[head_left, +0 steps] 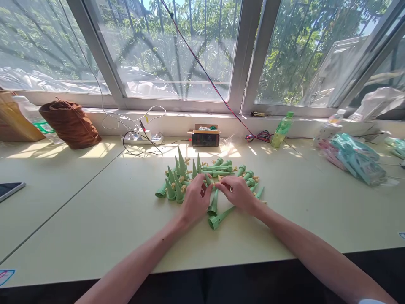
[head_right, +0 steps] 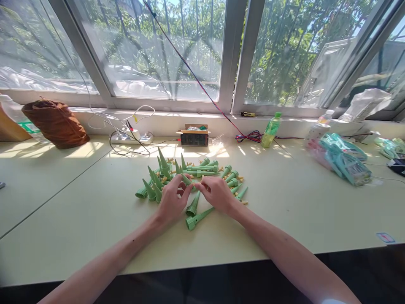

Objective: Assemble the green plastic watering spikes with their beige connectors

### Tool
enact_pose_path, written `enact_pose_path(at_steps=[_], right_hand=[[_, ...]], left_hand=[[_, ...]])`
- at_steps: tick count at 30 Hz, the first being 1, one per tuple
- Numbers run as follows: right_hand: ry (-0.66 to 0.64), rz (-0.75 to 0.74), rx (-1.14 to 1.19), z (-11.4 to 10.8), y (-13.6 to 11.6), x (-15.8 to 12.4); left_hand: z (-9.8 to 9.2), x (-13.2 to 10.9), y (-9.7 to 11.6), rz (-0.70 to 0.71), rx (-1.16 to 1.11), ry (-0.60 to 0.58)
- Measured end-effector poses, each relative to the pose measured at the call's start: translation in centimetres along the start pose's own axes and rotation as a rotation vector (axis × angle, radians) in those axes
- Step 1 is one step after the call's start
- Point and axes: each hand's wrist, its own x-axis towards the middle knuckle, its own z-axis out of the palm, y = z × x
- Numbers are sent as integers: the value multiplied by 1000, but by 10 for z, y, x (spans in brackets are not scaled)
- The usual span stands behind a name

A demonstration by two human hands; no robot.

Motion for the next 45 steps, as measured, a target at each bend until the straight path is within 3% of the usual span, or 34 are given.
enact_pose_path(at_steps=[11, 45], right_hand=[[32, -31, 97, -2, -2, 0], [-21, -11, 75, -1, 0, 0]], left_hand=[[-1, 1, 0, -17, 7, 21], [0, 2, 0, 3, 21, 11]])
